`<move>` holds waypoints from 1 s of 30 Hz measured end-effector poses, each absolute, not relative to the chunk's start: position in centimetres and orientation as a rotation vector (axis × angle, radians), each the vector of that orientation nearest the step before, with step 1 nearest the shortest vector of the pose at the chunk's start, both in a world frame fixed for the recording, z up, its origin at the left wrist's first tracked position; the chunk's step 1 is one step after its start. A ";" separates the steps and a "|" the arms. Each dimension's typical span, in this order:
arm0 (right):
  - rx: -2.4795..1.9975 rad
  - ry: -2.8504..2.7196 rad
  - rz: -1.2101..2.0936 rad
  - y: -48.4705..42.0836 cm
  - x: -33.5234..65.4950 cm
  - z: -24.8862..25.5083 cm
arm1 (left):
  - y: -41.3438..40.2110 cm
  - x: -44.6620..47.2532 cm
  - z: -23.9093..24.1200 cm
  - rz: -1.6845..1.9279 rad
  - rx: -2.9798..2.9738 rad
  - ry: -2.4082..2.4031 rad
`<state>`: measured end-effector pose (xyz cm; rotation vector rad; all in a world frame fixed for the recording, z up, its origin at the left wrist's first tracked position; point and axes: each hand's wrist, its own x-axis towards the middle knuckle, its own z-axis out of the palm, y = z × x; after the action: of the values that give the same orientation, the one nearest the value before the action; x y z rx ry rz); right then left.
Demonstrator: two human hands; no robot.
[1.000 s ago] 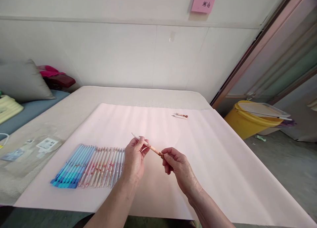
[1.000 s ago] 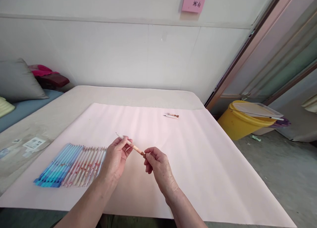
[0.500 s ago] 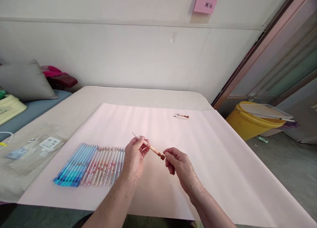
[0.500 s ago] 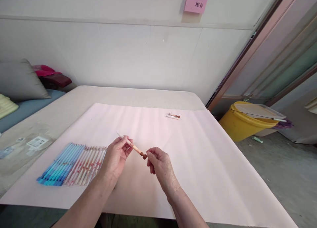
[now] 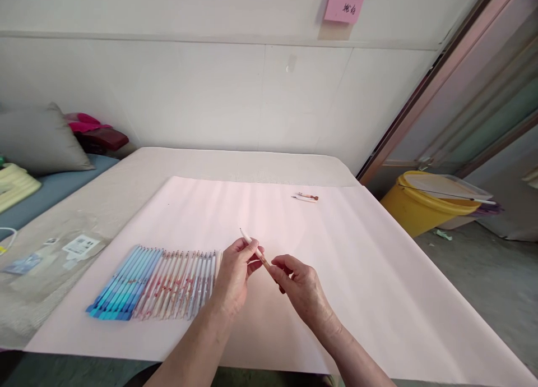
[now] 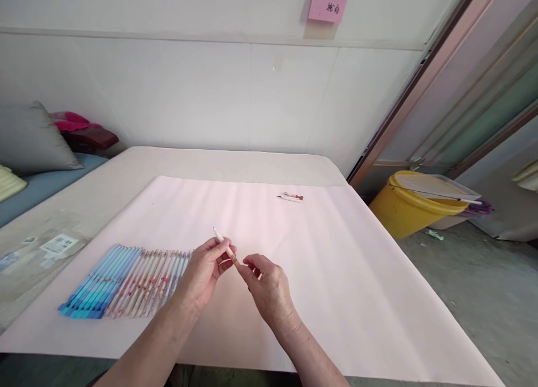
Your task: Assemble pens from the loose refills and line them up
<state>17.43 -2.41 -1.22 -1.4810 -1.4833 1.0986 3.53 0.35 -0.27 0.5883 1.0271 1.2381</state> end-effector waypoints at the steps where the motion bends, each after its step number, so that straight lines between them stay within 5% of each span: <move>1: -1.490 -1.497 1.094 -2.4 17.4 -1.3 | 0.3 3.6 -0.3 1.226 0.607 1.023; 13: -1.142 -1.004 1.833 -2.4 16.6 -0.4 | 0.4 3.2 -0.2 1.106 0.658 0.978; 30: -1.194 -1.127 1.787 -2.6 16.5 0.2 | 1.1 2.5 -0.2 1.299 0.609 1.167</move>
<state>16.51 -2.60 0.19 -1.1941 -1.1271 1.7873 2.54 1.05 -0.21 0.6093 1.1671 1.2986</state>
